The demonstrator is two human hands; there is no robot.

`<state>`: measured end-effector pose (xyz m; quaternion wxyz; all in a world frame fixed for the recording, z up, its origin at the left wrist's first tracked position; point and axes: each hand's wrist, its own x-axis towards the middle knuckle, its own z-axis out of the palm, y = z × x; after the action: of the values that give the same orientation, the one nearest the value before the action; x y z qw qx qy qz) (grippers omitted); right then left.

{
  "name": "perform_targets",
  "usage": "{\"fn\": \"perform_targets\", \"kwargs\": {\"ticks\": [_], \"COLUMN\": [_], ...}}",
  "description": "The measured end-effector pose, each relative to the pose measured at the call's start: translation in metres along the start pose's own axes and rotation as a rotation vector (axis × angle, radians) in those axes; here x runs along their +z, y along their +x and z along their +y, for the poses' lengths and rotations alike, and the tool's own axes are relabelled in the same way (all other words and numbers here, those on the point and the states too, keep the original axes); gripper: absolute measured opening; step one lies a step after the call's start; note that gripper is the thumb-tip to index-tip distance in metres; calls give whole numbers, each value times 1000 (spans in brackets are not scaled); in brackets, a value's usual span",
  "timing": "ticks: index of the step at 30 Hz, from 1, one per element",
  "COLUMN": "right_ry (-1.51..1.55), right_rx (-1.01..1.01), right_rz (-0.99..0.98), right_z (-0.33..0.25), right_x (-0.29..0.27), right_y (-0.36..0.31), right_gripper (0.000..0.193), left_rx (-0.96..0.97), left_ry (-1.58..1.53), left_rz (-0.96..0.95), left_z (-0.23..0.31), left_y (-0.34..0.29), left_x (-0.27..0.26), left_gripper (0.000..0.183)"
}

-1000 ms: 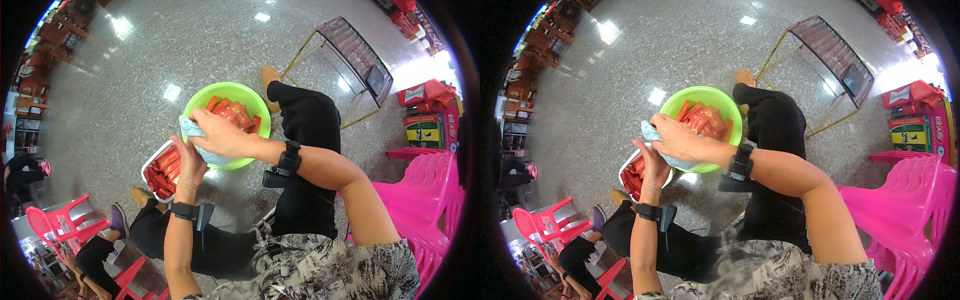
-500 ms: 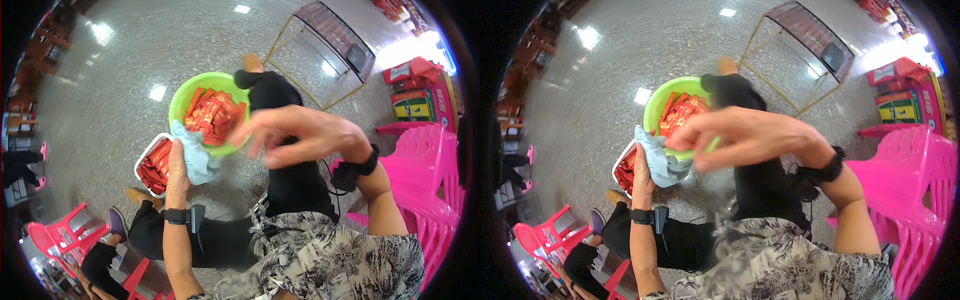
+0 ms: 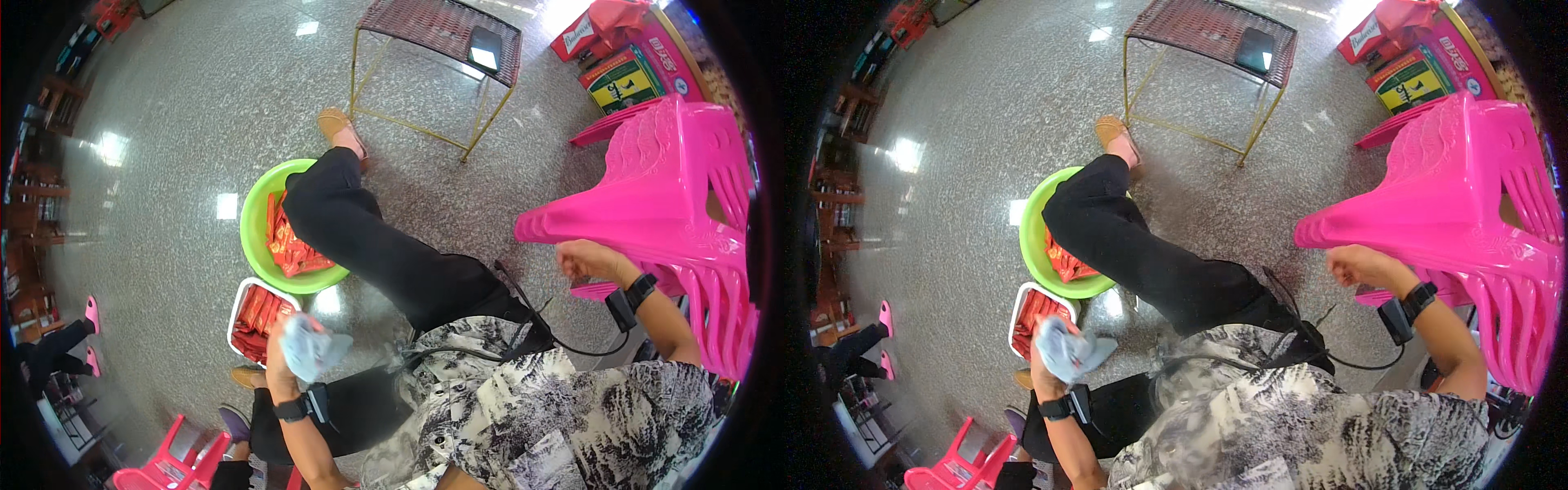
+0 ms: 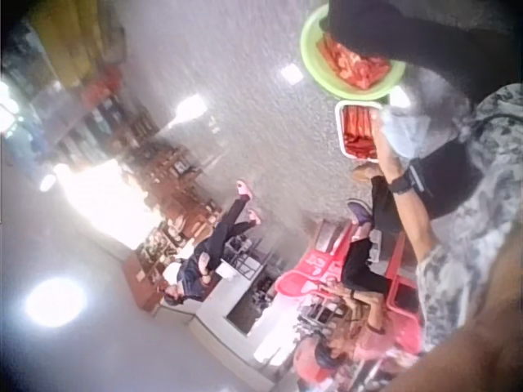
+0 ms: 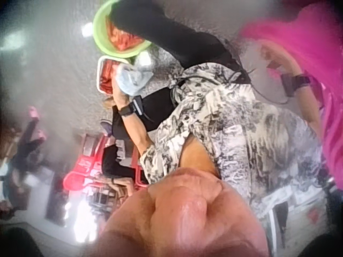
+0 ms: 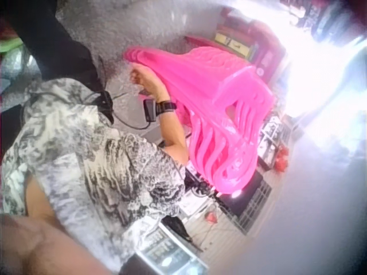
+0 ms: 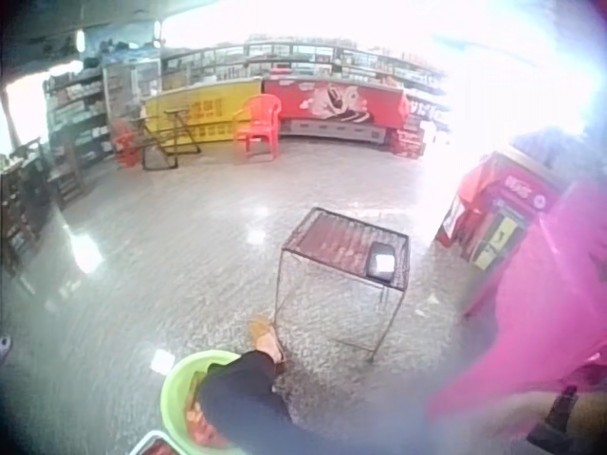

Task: The recorder is using a damp cloth to wipe down small red packaged snack items and placing them from one container into another.

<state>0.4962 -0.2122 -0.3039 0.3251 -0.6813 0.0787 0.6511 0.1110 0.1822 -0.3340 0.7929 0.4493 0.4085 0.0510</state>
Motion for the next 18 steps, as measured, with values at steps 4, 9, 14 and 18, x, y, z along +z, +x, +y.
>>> {"fn": "perform_targets", "kwargs": {"ticks": [4,9,14,18], "right_ry": [506,-150,-465,-382], "right_rx": [31,93,-154,-158], "right_rz": [152,-356,-210,-175], "right_z": [111,282,182,144], "right_x": [-29,-3,62,73], "right_y": [14,35,12,22], "right_gripper": [24,33,45,45], "left_rx": [69,59,90,120], "left_ry": [181,320,579,813], "left_rz": [-619,-944,-1194,-1232], "left_z": [30,30,-20,-17], "left_y": [-4,-1,13,15], "left_x": [58,146,201,219], "left_gripper": [55,31,29,18]}}
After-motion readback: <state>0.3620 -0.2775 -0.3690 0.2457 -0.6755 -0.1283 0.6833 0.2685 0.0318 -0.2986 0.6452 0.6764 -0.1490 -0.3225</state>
